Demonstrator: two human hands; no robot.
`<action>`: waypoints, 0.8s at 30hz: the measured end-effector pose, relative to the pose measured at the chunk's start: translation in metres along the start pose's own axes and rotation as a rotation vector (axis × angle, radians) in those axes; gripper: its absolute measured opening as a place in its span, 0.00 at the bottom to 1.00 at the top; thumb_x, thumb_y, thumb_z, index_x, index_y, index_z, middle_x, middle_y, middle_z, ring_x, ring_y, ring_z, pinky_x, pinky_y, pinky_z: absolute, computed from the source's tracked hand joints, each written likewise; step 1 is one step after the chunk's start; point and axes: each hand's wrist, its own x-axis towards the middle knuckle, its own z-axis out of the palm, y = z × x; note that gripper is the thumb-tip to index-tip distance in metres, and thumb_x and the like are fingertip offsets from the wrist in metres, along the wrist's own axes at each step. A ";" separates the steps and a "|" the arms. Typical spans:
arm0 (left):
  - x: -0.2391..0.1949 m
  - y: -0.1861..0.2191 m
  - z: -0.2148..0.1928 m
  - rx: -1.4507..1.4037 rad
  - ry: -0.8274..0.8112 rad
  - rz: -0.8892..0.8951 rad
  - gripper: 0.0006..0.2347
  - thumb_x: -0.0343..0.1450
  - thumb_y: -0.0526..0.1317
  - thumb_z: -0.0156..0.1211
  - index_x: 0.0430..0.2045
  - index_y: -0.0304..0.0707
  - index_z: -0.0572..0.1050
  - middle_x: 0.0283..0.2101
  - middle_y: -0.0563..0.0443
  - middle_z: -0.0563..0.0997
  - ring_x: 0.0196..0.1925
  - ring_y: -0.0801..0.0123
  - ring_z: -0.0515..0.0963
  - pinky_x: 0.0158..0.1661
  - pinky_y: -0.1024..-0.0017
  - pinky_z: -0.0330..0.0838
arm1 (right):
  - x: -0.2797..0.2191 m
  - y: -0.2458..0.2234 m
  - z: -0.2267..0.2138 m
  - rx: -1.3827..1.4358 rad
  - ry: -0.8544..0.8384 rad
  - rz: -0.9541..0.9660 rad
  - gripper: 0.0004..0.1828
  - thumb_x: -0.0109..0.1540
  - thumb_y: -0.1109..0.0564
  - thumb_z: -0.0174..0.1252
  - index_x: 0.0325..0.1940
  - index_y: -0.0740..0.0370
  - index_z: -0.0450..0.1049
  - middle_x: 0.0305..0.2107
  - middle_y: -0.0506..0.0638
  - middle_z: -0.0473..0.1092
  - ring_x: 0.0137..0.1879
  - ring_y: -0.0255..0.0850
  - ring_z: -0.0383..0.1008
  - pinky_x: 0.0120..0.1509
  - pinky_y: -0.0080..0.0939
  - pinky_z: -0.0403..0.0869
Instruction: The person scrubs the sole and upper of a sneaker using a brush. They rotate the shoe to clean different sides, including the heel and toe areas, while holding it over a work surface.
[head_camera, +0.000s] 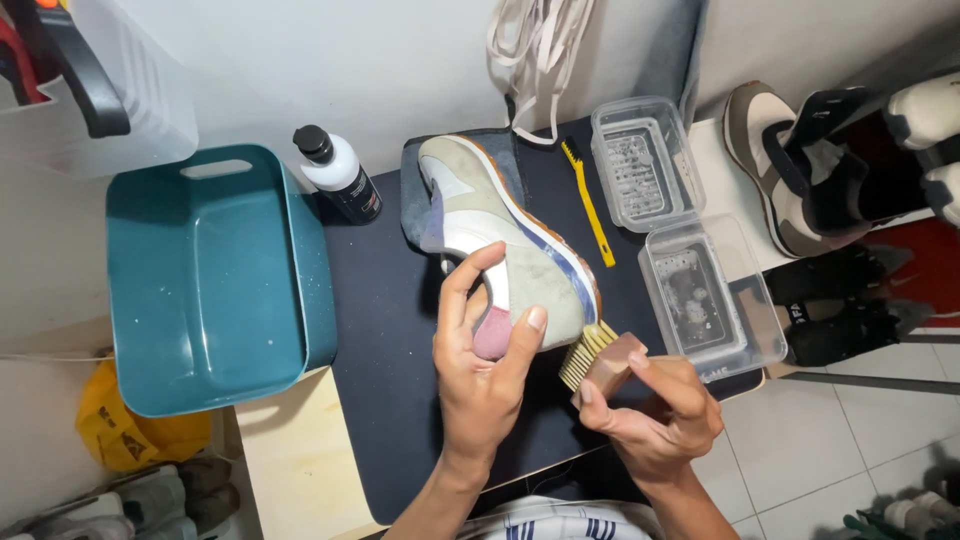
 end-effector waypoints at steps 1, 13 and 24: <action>0.001 0.001 0.001 0.001 0.001 -0.001 0.20 0.72 0.36 0.59 0.59 0.33 0.66 0.45 0.40 0.80 0.41 0.69 0.80 0.46 0.75 0.75 | 0.000 0.004 0.001 0.001 -0.001 0.001 0.27 0.56 0.54 0.75 0.53 0.57 0.68 0.29 0.47 0.72 0.29 0.34 0.71 0.38 0.31 0.72; 0.005 -0.006 0.003 0.061 -0.018 0.013 0.18 0.70 0.37 0.61 0.54 0.36 0.69 0.41 0.44 0.81 0.36 0.71 0.80 0.44 0.75 0.75 | 0.105 -0.030 0.012 -0.073 -0.055 0.098 0.22 0.58 0.62 0.71 0.55 0.72 0.78 0.37 0.61 0.72 0.37 0.46 0.73 0.44 0.40 0.78; 0.023 0.011 0.025 0.095 0.336 0.018 0.13 0.62 0.36 0.72 0.40 0.34 0.83 0.42 0.49 0.87 0.45 0.72 0.84 0.50 0.77 0.78 | 0.021 -0.014 0.012 -0.166 0.088 0.116 0.23 0.54 0.49 0.75 0.48 0.55 0.75 0.36 0.50 0.71 0.32 0.32 0.66 0.25 0.31 0.51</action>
